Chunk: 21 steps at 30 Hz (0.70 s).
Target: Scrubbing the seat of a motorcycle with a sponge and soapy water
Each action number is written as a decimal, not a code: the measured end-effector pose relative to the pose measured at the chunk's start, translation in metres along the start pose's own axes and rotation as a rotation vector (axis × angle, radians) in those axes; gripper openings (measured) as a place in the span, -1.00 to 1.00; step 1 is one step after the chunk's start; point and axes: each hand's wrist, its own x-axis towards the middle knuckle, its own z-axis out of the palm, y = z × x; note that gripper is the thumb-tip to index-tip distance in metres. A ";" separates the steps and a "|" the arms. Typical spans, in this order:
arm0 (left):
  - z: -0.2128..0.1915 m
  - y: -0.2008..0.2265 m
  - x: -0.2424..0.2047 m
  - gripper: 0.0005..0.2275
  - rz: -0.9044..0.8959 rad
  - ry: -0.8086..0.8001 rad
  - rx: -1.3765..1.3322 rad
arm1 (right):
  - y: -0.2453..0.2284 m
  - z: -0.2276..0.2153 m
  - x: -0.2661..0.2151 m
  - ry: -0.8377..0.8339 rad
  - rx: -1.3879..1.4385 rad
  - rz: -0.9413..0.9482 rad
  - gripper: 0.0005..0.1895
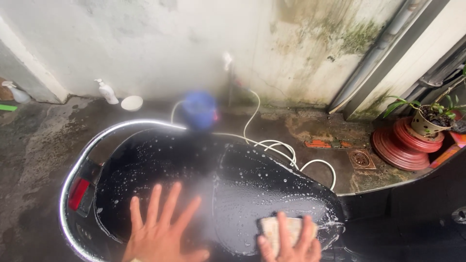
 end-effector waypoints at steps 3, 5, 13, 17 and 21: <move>0.008 0.000 -0.011 0.11 -0.014 -0.018 0.008 | -0.013 0.003 -0.005 0.049 0.046 0.089 -0.45; 0.014 0.002 -0.015 0.09 -0.037 -0.009 0.009 | -0.033 0.003 0.007 0.392 0.068 -0.099 -0.49; 0.028 0.004 -0.024 -0.45 -0.102 0.002 0.068 | -0.104 -0.012 -0.019 0.336 0.259 0.305 -0.69; 0.019 0.006 -0.019 -0.40 -0.116 0.039 0.033 | -0.046 0.007 -0.018 0.373 0.125 -0.234 -0.83; 0.019 0.002 -0.024 -0.42 -0.061 0.031 0.024 | -0.077 0.005 -0.025 0.335 0.207 -0.257 -0.77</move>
